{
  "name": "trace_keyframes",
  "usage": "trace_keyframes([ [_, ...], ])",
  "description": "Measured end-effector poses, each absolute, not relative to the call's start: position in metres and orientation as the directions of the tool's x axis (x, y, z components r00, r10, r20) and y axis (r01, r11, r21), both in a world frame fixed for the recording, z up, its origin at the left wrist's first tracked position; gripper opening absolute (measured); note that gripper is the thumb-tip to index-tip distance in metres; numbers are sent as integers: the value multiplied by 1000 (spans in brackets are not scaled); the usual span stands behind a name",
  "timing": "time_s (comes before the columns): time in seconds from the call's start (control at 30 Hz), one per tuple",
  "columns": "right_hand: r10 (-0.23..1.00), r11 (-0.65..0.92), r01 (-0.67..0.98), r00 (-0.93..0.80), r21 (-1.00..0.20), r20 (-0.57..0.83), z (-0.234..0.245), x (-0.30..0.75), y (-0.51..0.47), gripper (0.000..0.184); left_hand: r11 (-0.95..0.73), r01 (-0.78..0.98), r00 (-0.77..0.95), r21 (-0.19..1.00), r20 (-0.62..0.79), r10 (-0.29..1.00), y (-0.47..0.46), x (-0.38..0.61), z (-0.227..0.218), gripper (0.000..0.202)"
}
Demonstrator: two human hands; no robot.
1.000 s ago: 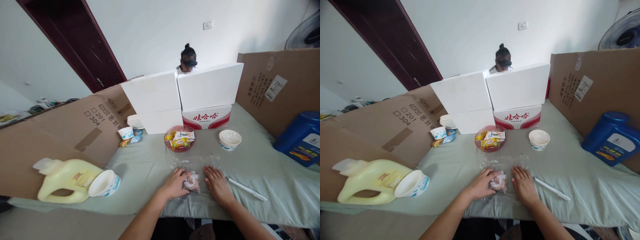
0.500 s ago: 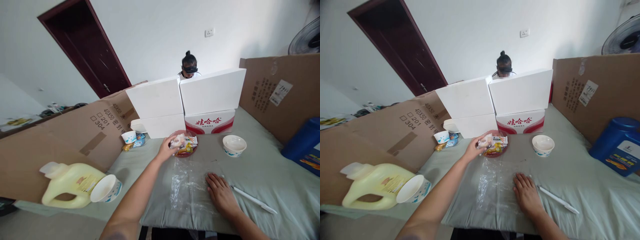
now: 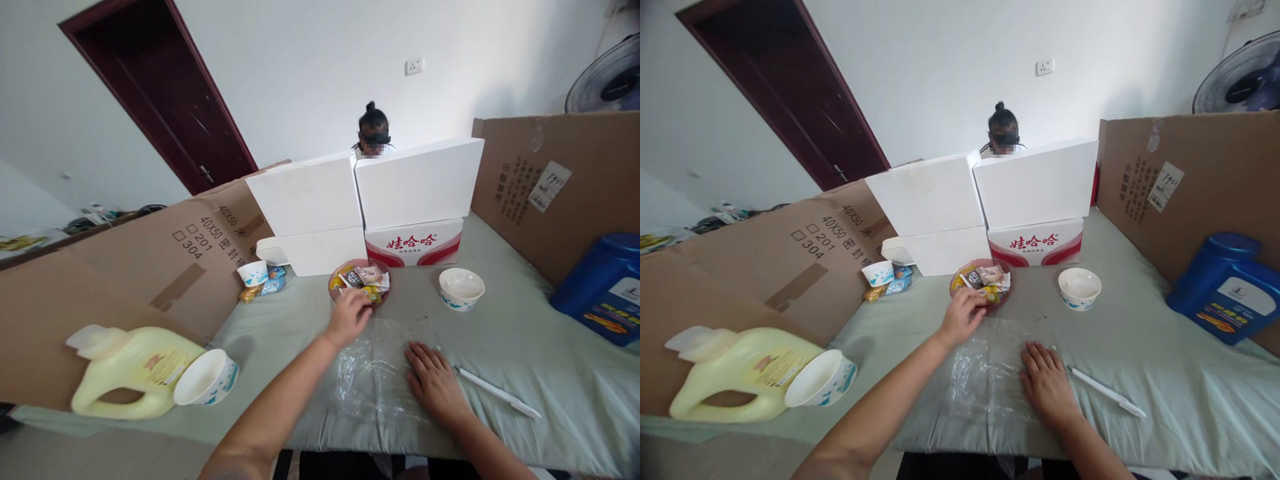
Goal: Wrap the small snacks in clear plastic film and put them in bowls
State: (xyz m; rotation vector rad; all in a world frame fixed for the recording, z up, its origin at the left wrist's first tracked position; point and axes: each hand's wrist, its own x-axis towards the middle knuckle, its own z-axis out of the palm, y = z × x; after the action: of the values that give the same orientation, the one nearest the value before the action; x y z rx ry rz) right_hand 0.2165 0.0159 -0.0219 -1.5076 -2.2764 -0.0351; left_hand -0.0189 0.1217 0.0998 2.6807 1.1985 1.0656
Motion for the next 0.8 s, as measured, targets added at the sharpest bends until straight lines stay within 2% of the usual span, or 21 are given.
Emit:
trace_keyframes([
  [0.07, 881, 416, 885, -335, -209, 334, -21, 215, 16, 41, -802, 531, 651, 273, 475, 592, 78, -16, 80, 18],
  [0.13, 886, 421, 881, -350, -216, 304, -19, 216, 15, 45, -813, 500, 752, 298, 317, 578, 39, -21, 59, 20],
  [0.2, 888, 439, 869, -382, -228, 254, -17, 222, 11, 49, -762, 572, 742, 303, 203, 638, 11, -35, 42, 33],
  [0.3, 868, 497, 822, -464, -278, 178, -8, 240, -2, 53, -691, 655, 693, 305, 121, 711, -13, -67, 28, 50],
  [0.43, 769, 601, 675, -634, -428, 80, 8, 274, -29, 59, -693, 626, 717, 357, 87, 692, -32, -99, 25, 70],
  [0.47, 750, 601, 649, -660, -467, 47, 11, 281, -35, 63, -703, 604, 734, 376, 81, 674, -36, -102, 26, 66],
  [0.53, 747, 561, 639, -665, -525, -11, 17, 289, -46, 61, -705, 566, 750, 427, 86, 655, -43, -101, 28, 37],
  [0.6, 775, 512, 648, -632, -563, -23, 22, 290, -55, 37, -668, 539, 734, 514, 102, 671, -48, -96, 31, 8],
  [0.67, 791, 492, 630, -612, -601, 7, 26, 287, -62, 18, -592, 506, 700, 628, 102, 707, -49, -90, 35, 12],
  [0.8, 811, 422, 550, -585, -720, 29, 33, 281, -67, 14, -376, 500, 580, 780, 21, 814, -41, -83, 44, 9],
])
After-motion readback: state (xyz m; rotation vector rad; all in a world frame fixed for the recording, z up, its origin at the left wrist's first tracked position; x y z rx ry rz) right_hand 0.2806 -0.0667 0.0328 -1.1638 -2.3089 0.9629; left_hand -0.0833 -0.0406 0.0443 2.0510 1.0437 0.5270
